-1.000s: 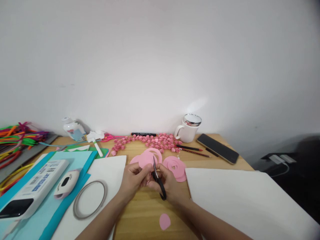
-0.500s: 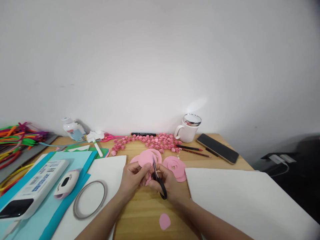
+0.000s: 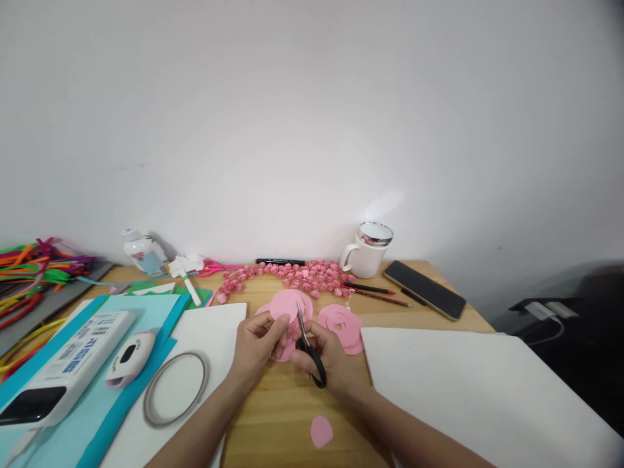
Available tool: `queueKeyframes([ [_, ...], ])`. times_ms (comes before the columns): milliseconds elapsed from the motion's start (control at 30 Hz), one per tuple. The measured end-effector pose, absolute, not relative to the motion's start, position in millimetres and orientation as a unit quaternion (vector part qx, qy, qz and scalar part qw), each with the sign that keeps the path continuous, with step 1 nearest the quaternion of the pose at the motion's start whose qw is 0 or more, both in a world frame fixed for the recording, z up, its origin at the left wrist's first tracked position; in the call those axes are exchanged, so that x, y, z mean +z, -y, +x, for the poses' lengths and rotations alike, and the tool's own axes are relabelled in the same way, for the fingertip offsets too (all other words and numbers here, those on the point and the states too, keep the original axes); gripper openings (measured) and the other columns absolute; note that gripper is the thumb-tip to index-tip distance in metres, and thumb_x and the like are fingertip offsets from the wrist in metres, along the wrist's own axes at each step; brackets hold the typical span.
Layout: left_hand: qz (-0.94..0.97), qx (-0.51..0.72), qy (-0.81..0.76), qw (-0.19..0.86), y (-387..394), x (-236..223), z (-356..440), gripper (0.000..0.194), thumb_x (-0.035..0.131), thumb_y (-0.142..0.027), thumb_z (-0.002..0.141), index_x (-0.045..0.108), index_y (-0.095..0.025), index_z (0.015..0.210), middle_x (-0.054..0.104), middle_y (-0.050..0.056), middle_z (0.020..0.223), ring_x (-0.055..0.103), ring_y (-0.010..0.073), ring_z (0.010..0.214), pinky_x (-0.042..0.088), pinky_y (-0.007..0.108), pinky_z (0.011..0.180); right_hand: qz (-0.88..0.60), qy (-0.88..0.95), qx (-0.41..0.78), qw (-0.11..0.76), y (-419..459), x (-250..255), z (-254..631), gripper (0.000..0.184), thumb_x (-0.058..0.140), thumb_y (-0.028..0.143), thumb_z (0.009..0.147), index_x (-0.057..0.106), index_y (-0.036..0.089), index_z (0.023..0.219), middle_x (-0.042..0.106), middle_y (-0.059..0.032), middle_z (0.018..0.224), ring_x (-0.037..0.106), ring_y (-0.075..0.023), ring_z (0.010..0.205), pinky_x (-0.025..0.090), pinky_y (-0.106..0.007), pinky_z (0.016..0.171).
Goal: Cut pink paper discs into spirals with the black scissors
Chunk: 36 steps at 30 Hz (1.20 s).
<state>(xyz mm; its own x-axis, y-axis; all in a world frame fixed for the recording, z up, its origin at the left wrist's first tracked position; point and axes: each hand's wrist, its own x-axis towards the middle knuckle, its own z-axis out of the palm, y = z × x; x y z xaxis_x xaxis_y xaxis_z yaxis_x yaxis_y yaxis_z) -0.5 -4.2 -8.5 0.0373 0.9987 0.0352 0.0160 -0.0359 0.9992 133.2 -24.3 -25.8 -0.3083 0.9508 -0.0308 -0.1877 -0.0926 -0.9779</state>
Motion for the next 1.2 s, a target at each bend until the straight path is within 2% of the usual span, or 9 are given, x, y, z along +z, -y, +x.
queueKeyframes([
  [300, 0.498, 0.530, -0.480, 0.491, 3.0, -5.9, -0.5, 0.037, 0.057, -0.039, 0.073, 0.046, -0.016, 0.047, 0.045, -0.006, 0.034, 0.035, 0.0049, 0.030, 0.027, 0.018, 0.034, -0.392, 0.497, 0.639, 0.437, 23.8, -31.6, 134.2, 0.030, 0.071, 0.035, 0.062, 0.049, 0.018, 0.074, 0.044, 0.0090, 0.047, 0.039, -0.0055, 0.038, 0.030, -0.016, 0.036],
  [567, 0.562, 0.478, -0.483, 0.472, 8.5, -4.4, 4.0, 0.039, 0.055, -0.040, 0.075, 0.050, -0.015, 0.045, 0.048, -0.004, 0.035, 0.039, 0.0054, 0.031, 0.028, 0.018, 0.035, -0.349, 0.499, 0.659, 0.441, 25.6, -29.1, 132.2, 0.029, 0.072, 0.034, 0.062, 0.051, 0.017, 0.074, 0.049, 0.0066, 0.055, 0.039, -0.0050, 0.042, 0.033, -0.016, 0.039],
  [733, 0.560, 0.480, -0.476, 0.479, 6.4, -7.0, 1.1, 0.045, 0.051, -0.039, 0.078, 0.047, -0.015, 0.041, 0.043, -0.004, 0.032, 0.037, 0.0060, 0.032, 0.030, 0.019, 0.039, -0.359, 0.499, 0.665, 0.424, 25.3, -31.5, 131.6, 0.031, 0.073, 0.034, 0.061, 0.051, 0.017, 0.076, 0.048, 0.0077, 0.051, 0.040, -0.0060, 0.042, 0.032, -0.018, 0.041],
  [967, 0.576, 0.455, -0.476, 0.484, 8.0, -4.9, 3.6, 0.044, 0.055, -0.042, 0.073, 0.046, -0.015, 0.039, 0.043, -0.004, 0.033, 0.037, 0.0059, 0.033, 0.028, 0.018, 0.036, -0.329, 0.501, 0.642, 0.478, 24.0, -25.5, 130.3, 0.040, 0.076, 0.033, 0.056, 0.046, 0.019, 0.080, 0.057, 0.0028, 0.067, 0.054, -0.0118, 0.060, 0.039, -0.021, 0.054],
  [1200, 0.578, 0.460, -0.469, 0.485, 7.7, -7.2, 2.3, 0.040, 0.055, -0.040, 0.074, 0.049, -0.015, 0.043, 0.042, -0.005, 0.033, 0.036, 0.0060, 0.033, 0.030, 0.018, 0.038, -0.311, 0.497, 0.647, 0.487, 24.0, -23.2, 129.8, 0.041, 0.075, 0.035, 0.057, 0.045, 0.019, 0.078, 0.060, 0.0007, 0.069, 0.057, -0.0151, 0.066, 0.040, -0.023, 0.054],
])
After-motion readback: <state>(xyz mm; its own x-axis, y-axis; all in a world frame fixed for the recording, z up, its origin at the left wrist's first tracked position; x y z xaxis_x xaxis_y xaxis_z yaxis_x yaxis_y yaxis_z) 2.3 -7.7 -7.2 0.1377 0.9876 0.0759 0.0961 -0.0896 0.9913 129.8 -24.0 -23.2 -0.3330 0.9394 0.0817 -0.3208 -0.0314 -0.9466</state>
